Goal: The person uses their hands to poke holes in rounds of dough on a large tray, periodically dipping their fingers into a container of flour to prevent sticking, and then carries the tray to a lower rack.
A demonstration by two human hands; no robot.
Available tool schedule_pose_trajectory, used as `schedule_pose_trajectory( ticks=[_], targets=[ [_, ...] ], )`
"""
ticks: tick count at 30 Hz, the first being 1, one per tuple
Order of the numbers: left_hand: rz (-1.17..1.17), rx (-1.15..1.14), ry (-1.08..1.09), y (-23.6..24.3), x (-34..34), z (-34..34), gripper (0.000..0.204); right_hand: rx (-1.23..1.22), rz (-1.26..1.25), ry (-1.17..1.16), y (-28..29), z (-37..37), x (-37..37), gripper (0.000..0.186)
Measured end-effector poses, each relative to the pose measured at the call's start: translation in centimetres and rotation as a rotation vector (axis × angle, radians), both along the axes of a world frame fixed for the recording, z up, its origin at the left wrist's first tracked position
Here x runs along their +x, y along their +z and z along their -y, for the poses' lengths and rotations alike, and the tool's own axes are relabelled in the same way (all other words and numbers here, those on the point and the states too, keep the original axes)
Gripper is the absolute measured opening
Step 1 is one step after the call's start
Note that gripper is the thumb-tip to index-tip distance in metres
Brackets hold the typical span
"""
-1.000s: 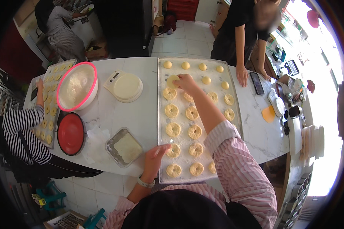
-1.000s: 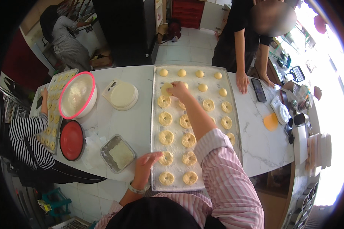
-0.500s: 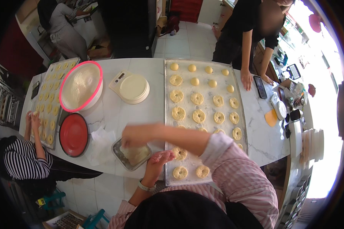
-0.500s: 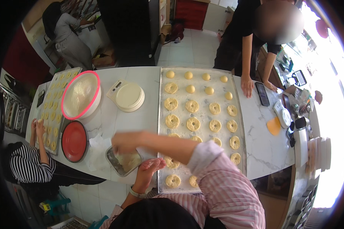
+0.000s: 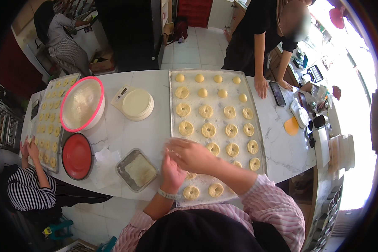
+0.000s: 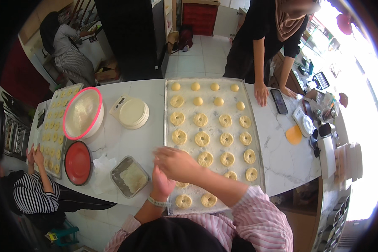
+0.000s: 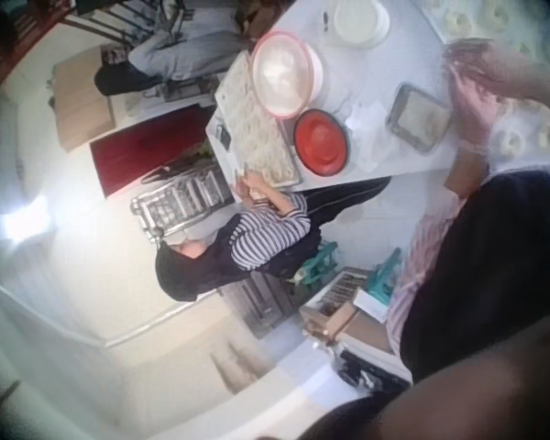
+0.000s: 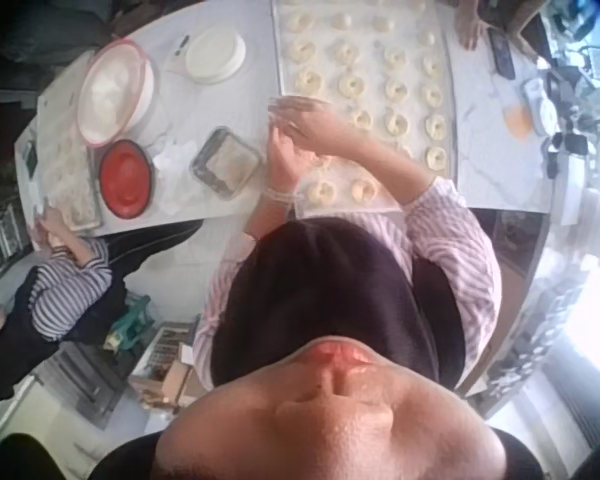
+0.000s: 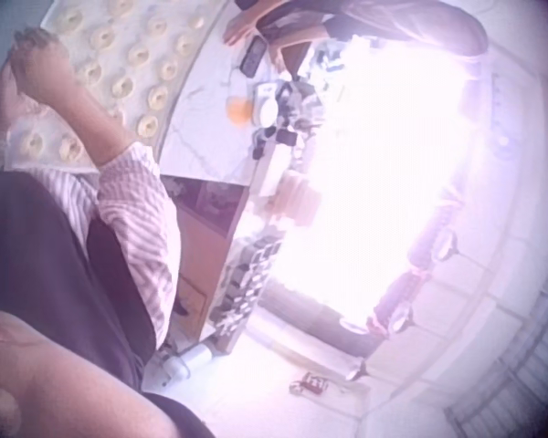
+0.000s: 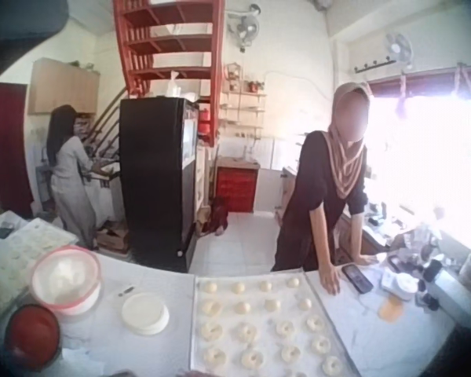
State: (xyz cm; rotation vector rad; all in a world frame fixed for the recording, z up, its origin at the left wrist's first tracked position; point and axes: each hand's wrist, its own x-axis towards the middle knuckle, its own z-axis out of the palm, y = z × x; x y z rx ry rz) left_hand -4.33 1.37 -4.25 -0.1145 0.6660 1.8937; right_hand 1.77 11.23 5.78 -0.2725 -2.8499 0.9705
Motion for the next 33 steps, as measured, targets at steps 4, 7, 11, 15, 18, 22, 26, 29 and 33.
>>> schedule_pose_trajectory(
  ticks=[4,7,11,15,18,22,26,29,33],
  targets=[
    [0.211,0.257,-0.235,1.6,-1.1,-3.7,0.064,0.384,0.149,-0.215,-5.8,-3.1,4.3,0.052],
    [0.168,0.17,-0.156,2.6,-0.4,-5.0,0.073,0.533,0.25,-0.343,-7.6,-10.8,2.2,0.059],
    [0.132,0.109,-0.188,2.5,0.5,-4.8,0.072,0.576,0.024,-0.528,-8.6,-19.0,-0.4,0.062],
    [0.167,0.056,-0.132,1.6,0.6,-3.2,0.066,0.471,0.248,-0.373,-12.1,-21.0,-1.4,0.064],
    [0.169,0.034,-0.089,1.2,0.6,-2.4,0.061,0.448,0.313,-0.323,-11.2,-21.3,-2.1,0.065],
    [0.149,0.018,-0.072,1.4,0.6,-2.0,0.056,0.482,0.282,-0.34,-11.3,-21.4,-2.0,0.062],
    [0.107,-0.001,-0.041,1.7,0.8,-2.0,0.052,0.444,0.227,-0.348,-12.3,-22.8,-1.3,0.059],
    [0.131,0.018,-0.059,1.7,0.7,-2.0,0.049,0.365,0.095,-0.429,-12.2,-24.5,-0.9,0.048],
    [0.142,-0.019,-0.057,1.7,0.6,-1.4,0.048,0.306,-0.04,-0.527,-10.6,-24.8,-0.6,0.028]
  ],
)
